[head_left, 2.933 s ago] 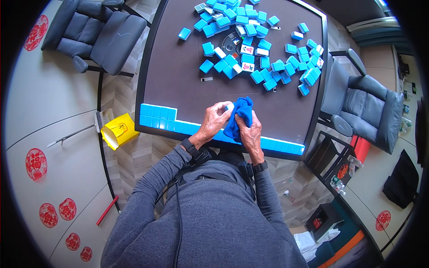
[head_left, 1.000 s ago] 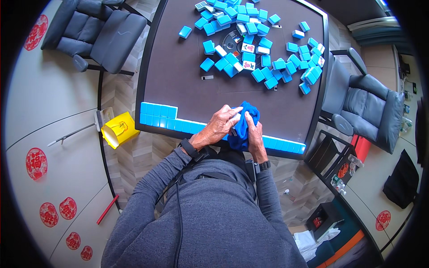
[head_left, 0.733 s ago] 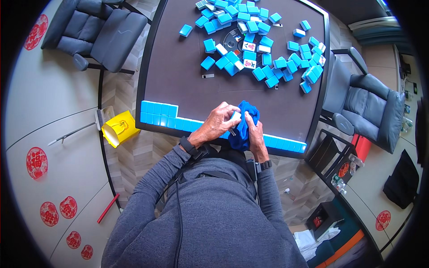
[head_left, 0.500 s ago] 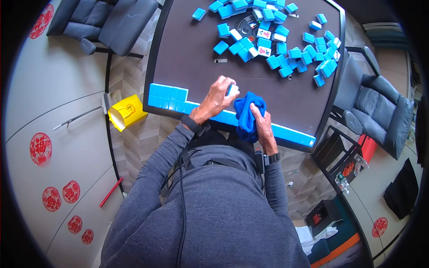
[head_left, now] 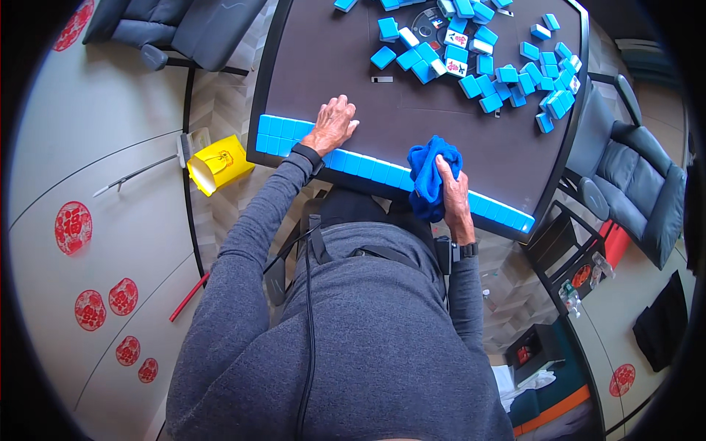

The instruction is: Cleaning and wiping individual mahjong tiles using a blue cloth on a table.

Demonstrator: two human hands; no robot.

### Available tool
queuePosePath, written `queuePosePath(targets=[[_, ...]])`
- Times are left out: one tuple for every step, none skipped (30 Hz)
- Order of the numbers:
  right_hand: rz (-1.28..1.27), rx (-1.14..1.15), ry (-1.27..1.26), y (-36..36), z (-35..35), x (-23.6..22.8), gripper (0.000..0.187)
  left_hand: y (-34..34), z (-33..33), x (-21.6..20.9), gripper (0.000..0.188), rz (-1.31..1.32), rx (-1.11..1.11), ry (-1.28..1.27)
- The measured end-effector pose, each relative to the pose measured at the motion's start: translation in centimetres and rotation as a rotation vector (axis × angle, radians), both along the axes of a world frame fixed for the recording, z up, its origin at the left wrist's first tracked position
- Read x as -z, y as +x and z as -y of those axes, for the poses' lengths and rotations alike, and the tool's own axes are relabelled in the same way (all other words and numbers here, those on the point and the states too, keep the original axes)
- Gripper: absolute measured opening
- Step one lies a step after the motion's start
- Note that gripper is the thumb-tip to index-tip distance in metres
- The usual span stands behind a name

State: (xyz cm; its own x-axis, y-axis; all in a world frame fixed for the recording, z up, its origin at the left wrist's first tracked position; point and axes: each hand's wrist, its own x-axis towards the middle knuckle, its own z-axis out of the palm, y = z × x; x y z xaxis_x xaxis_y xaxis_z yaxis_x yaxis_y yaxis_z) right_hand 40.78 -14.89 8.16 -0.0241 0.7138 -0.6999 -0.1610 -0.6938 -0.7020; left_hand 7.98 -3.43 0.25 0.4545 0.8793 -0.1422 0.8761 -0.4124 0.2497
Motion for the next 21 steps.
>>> queuePosePath(targets=[[-0.002, 0.000, -0.003, 0.0, 0.1, 0.1, 0.051, -0.3, 0.0, 0.0, 0.027, 0.009, -0.001, -0.017], [0.000, 0.000, -0.006, 0.0, 0.3, 0.2, 0.051, -0.7, 0.1, -0.1, 0.027, 0.007, -0.001, -0.020], [0.001, 0.000, -0.007, -0.1, 0.3, 0.2, 0.051, -1.3, 0.2, -0.1, 0.028, 0.020, -0.003, -0.062], [0.003, -0.001, -0.009, -0.2, 0.4, 0.1, 0.052, -1.8, 0.3, -0.1, 0.028, 0.033, -0.005, -0.104], [0.000, -0.002, -0.011, -0.4, 0.5, 0.1, 0.052, -2.2, 0.5, -0.1, 0.028, 0.047, -0.012, -0.119], [0.005, -0.004, -0.007, -0.5, 0.4, 0.0, 0.052, -2.8, 0.5, 0.0, 0.028, 0.044, -0.015, -0.120], [0.010, -0.005, -0.004, -0.7, 0.4, -0.1, 0.053, -3.3, 0.4, 0.1, 0.028, 0.031, -0.028, -0.165], [0.007, -0.008, -0.005, -0.8, 0.3, -0.2, 0.053, -3.8, 0.5, 0.1, 0.028, 0.018, -0.041, -0.211], [0.018, -0.014, -0.020, -0.8, 0.4, -0.2, 0.053, -3.9, 0.6, -0.2, 0.028, 0.019, -0.039, -0.213], [0.030, -0.020, -0.035, -0.8, 0.4, -0.3, 0.052, -4.1, 0.7, -0.4, 0.028, 0.036, -0.043, -0.235], [0.031, -0.018, -0.038, -0.6, 0.5, -0.1, 0.052, -4.1, 0.8, -0.7, 0.028, 0.053, -0.046, -0.257], [0.027, -0.026, -0.027, -0.6, 0.4, 0.0, 0.052, -4.5, 1.0, -0.5, 0.028, 0.051, -0.050, -0.256], [0.022, -0.033, -0.016, -0.5, 0.3, 0.1, 0.052, -4.9, 1.3, -0.3, 0.027, 0.076, -0.043, -0.239], [0.020, -0.036, -0.014, -0.4, 0.3, 0.1, 0.052, -5.2, 1.5, 0.0, 0.027, 0.102, -0.035, -0.221], [0.015, -0.035, -0.015, -0.3, 0.3, 0.1, 0.051, -5.0, 1.5, -0.2, 0.027, 0.103, -0.034, -0.222], [0.010, -0.033, -0.015, -0.2, 0.3, 0.0, 0.050, -4.9, 1.5, -0.4, 0.026, 0.066, -0.050, -0.282], [0.012, -0.032, -0.015, -0.1, 0.4, 0.1, 0.050, -4.8, 1.5, -0.6, 0.026, 0.030, -0.064, -0.342], [0.022, -0.032, -0.013, 0.0, 0.5, 0.3, 0.050, -4.6, 1.5, -0.9, 0.026, 0.031, -0.061, -0.340], [0.033, -0.031, -0.010, 0.2, 0.5, 0.5, 0.049, -4.4, 1.7, -1.2, 0.026, 0.019, -0.070, -0.350], [0.036, -0.027, -0.008, 0.3, 0.6, 0.6, 0.049, -4.1, 1.6, -1.4, 0.027, 0.008, -0.077, -0.359], [0.034, -0.024, -0.010, 0.2, 0.6, 0.5, 0.050, -4.2, 1.8, -1.1, 0.027, 0.010, -0.050, -0.270]])
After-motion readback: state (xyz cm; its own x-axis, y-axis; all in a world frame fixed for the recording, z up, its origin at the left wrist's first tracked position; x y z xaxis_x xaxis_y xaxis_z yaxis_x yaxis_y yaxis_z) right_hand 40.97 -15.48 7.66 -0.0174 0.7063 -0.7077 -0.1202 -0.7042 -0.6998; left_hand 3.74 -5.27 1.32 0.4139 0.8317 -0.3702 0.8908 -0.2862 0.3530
